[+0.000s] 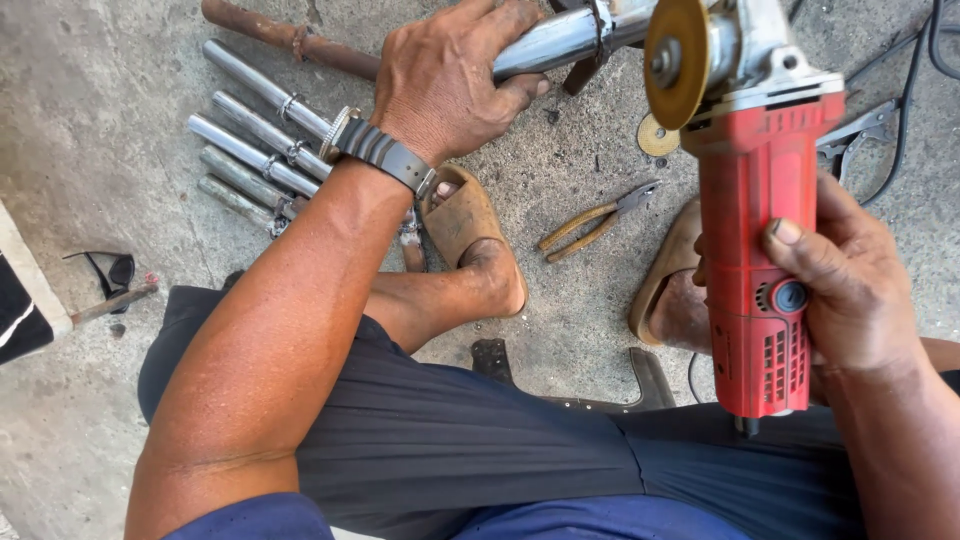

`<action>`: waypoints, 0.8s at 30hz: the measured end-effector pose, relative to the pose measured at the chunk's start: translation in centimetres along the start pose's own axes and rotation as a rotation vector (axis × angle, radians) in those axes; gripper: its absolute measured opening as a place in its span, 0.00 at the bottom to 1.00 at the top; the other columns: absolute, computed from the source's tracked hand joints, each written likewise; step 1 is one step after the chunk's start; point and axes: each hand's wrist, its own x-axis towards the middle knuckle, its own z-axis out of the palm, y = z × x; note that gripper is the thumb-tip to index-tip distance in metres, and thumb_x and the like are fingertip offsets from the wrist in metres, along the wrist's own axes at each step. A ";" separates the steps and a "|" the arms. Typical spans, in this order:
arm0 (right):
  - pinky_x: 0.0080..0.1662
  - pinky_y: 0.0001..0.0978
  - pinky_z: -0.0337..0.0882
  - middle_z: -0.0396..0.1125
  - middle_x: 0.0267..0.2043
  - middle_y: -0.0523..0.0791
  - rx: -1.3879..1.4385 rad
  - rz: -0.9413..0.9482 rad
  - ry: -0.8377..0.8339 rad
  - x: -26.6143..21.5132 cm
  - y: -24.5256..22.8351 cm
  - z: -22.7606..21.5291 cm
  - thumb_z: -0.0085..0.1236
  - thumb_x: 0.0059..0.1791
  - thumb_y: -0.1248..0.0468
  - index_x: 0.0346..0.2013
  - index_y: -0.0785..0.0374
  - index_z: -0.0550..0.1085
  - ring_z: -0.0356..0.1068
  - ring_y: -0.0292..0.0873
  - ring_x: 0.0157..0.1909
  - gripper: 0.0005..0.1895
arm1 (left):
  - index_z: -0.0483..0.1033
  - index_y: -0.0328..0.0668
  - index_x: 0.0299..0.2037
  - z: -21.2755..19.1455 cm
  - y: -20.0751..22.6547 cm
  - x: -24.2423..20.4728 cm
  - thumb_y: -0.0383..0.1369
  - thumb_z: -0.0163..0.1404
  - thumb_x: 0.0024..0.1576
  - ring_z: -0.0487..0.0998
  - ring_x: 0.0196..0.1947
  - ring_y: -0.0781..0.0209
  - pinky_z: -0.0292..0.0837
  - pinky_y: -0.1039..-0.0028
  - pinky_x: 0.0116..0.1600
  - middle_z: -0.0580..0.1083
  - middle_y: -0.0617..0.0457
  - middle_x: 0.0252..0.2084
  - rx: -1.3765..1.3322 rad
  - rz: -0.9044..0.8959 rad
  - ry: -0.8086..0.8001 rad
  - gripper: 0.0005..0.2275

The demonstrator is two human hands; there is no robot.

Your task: Grinding down welded joints on metal pipes using an angle grinder to create a smooth finish.

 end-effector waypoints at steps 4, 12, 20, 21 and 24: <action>0.51 0.26 0.76 0.72 0.56 0.43 -0.043 0.015 -0.001 0.3 0.6 0.0 0.59 0.51 0.58 0.76 0.64 0.69 0.73 0.37 0.49 0.37 | 0.78 0.60 0.60 -0.2 -0.1 0.0 0.49 0.67 0.60 0.82 0.39 0.33 0.73 0.42 0.32 0.80 0.56 0.47 -0.007 -0.033 -0.070 0.20; 0.47 0.29 0.74 0.71 0.51 0.44 -0.089 0.061 -0.013 1.0 1.1 -0.2 0.60 0.51 0.57 0.70 0.64 0.71 0.72 0.38 0.45 0.33 | 0.75 0.59 0.57 -0.4 0.1 0.0 0.51 0.67 0.60 0.81 0.33 0.33 0.71 0.41 0.30 0.77 0.52 0.43 -0.025 -0.078 -0.179 0.21; 0.51 0.27 0.72 0.72 0.57 0.44 -0.080 0.074 -0.049 1.8 1.5 0.7 0.59 0.50 0.59 0.75 0.65 0.69 0.71 0.36 0.50 0.38 | 0.76 0.59 0.60 -0.3 0.1 -0.1 0.50 0.64 0.61 0.80 0.37 0.36 0.72 0.42 0.35 0.77 0.54 0.45 -0.104 -0.131 -0.226 0.20; 0.50 0.28 0.73 0.72 0.57 0.45 -0.096 0.076 -0.047 1.8 1.2 0.8 0.60 0.49 0.58 0.74 0.65 0.69 0.71 0.38 0.49 0.38 | 0.76 0.58 0.58 -0.5 0.3 0.1 0.51 0.64 0.59 0.81 0.38 0.38 0.72 0.43 0.36 0.78 0.53 0.45 -0.105 -0.155 -0.239 0.21; 0.49 0.28 0.72 0.71 0.57 0.45 -0.122 0.013 -0.008 1.3 0.1 1.2 0.60 0.48 0.58 0.73 0.65 0.70 0.70 0.39 0.48 0.37 | 0.73 0.54 0.56 0.0 0.6 -0.4 0.50 0.65 0.62 0.79 0.36 0.53 0.76 0.50 0.43 0.75 0.54 0.43 -0.059 -0.185 -0.250 0.21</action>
